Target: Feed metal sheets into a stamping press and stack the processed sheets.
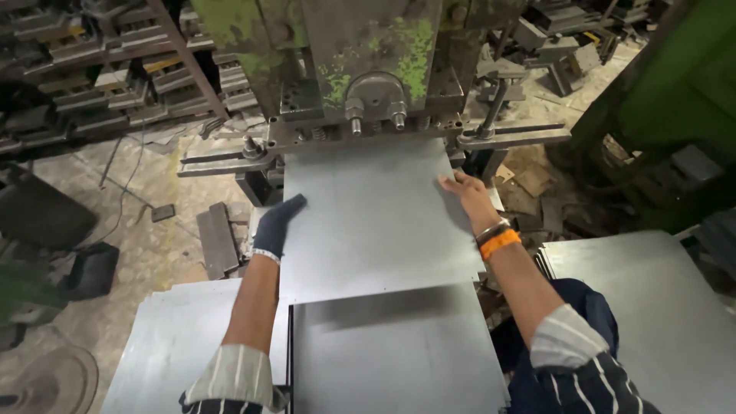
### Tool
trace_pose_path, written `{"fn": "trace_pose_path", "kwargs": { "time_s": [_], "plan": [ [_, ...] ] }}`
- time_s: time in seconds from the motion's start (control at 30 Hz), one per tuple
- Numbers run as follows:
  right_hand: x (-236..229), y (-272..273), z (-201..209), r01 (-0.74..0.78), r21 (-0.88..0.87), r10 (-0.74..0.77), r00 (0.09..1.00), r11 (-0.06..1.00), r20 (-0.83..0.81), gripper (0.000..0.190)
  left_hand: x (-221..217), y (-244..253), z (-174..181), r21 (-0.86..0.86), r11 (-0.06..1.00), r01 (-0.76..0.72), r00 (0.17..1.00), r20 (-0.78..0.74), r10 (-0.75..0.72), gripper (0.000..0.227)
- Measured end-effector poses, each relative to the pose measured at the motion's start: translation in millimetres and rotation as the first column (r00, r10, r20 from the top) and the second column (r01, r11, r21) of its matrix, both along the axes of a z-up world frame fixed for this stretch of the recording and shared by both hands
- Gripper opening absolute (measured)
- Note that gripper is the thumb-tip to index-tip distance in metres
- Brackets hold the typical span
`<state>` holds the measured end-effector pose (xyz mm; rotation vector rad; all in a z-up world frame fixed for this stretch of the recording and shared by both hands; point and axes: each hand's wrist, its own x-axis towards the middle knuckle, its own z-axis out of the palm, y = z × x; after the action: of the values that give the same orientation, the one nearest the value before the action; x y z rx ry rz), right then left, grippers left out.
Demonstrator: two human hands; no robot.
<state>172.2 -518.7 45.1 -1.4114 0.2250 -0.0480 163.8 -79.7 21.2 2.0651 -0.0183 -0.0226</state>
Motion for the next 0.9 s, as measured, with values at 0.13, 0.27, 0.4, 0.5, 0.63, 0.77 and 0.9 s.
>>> {"fn": "trace_pose_path", "kwargs": {
  "time_s": [0.13,0.27,0.4,0.5,0.63,0.77,0.9],
  "plan": [
    [9.2,-3.0,4.6,0.012,0.014,-0.012,1.0,1.0,-0.017,0.026,-4.0,-15.9,39.3,0.332,0.942,-0.043,0.976,-0.186,0.11,0.071],
    [-5.3,8.6,21.2,0.054,-0.003,-0.054,0.998,0.999,0.012,0.022,-4.8,-8.8,23.4,0.376,0.926,-0.046,0.98,-0.163,0.115,0.062],
    [9.1,5.3,2.4,0.044,-0.004,-0.043,0.999,0.999,0.03,0.024,-10.0,-25.2,50.3,-0.175,0.926,-0.335,0.916,-0.291,0.277,0.045],
    [17.2,-9.5,-17.0,0.042,-0.018,-0.042,0.998,0.999,0.038,0.028,7.8,-21.1,33.2,-0.209,0.887,-0.412,0.876,-0.36,0.322,0.059],
    [0.0,7.0,19.0,0.035,0.013,-0.036,0.997,0.999,0.066,0.019,8.3,-26.8,37.9,-0.235,0.866,-0.44,0.861,-0.385,0.333,0.065],
    [-2.7,5.3,18.1,0.038,-0.039,-0.036,0.998,0.999,0.056,0.019,-7.9,-35.3,59.3,-0.121,0.921,-0.369,0.88,-0.364,0.305,0.071],
    [-3.1,6.8,27.3,0.049,-0.015,-0.048,0.999,0.999,0.011,0.022,-13.1,-43.2,67.6,-0.055,0.938,-0.342,0.888,-0.344,0.304,0.079]
  ]
}}
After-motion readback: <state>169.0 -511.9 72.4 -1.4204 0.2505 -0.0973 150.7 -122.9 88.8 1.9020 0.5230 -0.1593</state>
